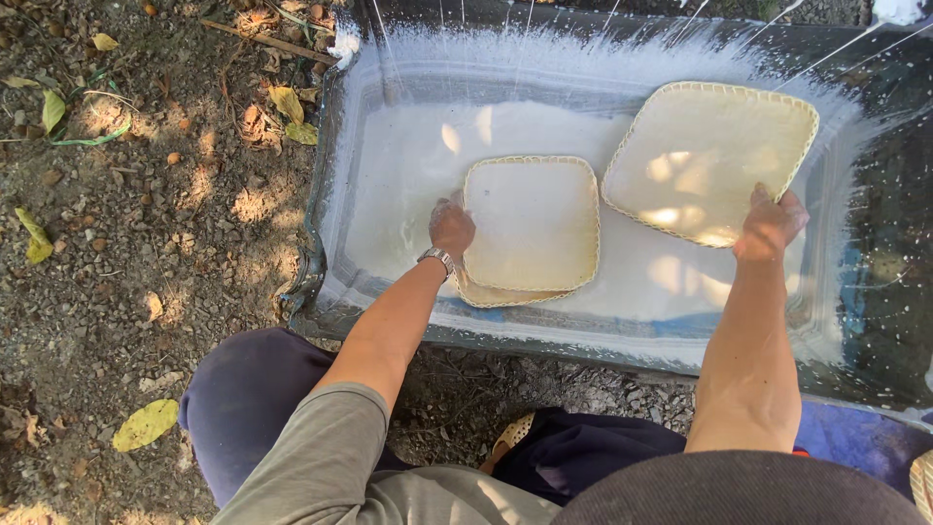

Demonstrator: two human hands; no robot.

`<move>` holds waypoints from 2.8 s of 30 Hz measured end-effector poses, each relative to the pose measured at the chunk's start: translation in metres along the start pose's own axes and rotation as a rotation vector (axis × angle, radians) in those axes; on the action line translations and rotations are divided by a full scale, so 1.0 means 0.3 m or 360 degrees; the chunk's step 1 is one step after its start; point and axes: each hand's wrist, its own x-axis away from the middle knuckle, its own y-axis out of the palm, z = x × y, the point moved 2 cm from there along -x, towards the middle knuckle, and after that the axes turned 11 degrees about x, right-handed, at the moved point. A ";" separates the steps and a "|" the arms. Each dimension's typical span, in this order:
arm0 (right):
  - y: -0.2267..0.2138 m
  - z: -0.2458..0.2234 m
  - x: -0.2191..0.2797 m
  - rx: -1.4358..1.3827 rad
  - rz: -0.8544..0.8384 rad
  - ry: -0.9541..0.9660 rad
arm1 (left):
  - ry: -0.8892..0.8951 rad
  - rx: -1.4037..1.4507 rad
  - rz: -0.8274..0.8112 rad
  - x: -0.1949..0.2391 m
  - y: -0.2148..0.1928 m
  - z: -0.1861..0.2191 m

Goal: The person dips woven trays into a container filled with white liquid, moving them individually or in small stacks to ensure they are coated, and then places them onto a stack.

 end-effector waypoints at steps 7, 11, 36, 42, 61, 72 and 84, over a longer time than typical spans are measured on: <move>-0.019 -0.077 0.009 -0.0034 0.0171 0.0042 | -0.0050 0.0940 -0.0062 0.014 -0.137 0.103; -0.027 -0.122 0.039 -0.0089 0.0161 -0.0018 | -0.0123 0.1223 -0.0448 0.070 -0.130 0.213; -0.119 -0.364 0.107 0.0329 0.0162 -0.0608 | 0.0642 0.1180 0.0397 0.032 -0.507 0.544; -0.231 -0.459 0.104 0.1046 0.0595 -0.0922 | 0.0351 0.1571 0.0172 0.051 -0.125 0.644; -0.230 -0.513 0.095 0.0862 0.0533 -0.0947 | 0.0016 0.0539 -0.0736 -0.049 0.017 0.736; -0.232 -0.499 0.089 0.0533 0.0322 -0.0761 | 0.0851 -0.0189 -0.0013 -0.148 -0.525 0.936; 0.174 -0.362 0.114 -0.0643 -0.0745 0.0047 | 0.0290 0.1496 -0.0069 -0.095 -0.541 0.509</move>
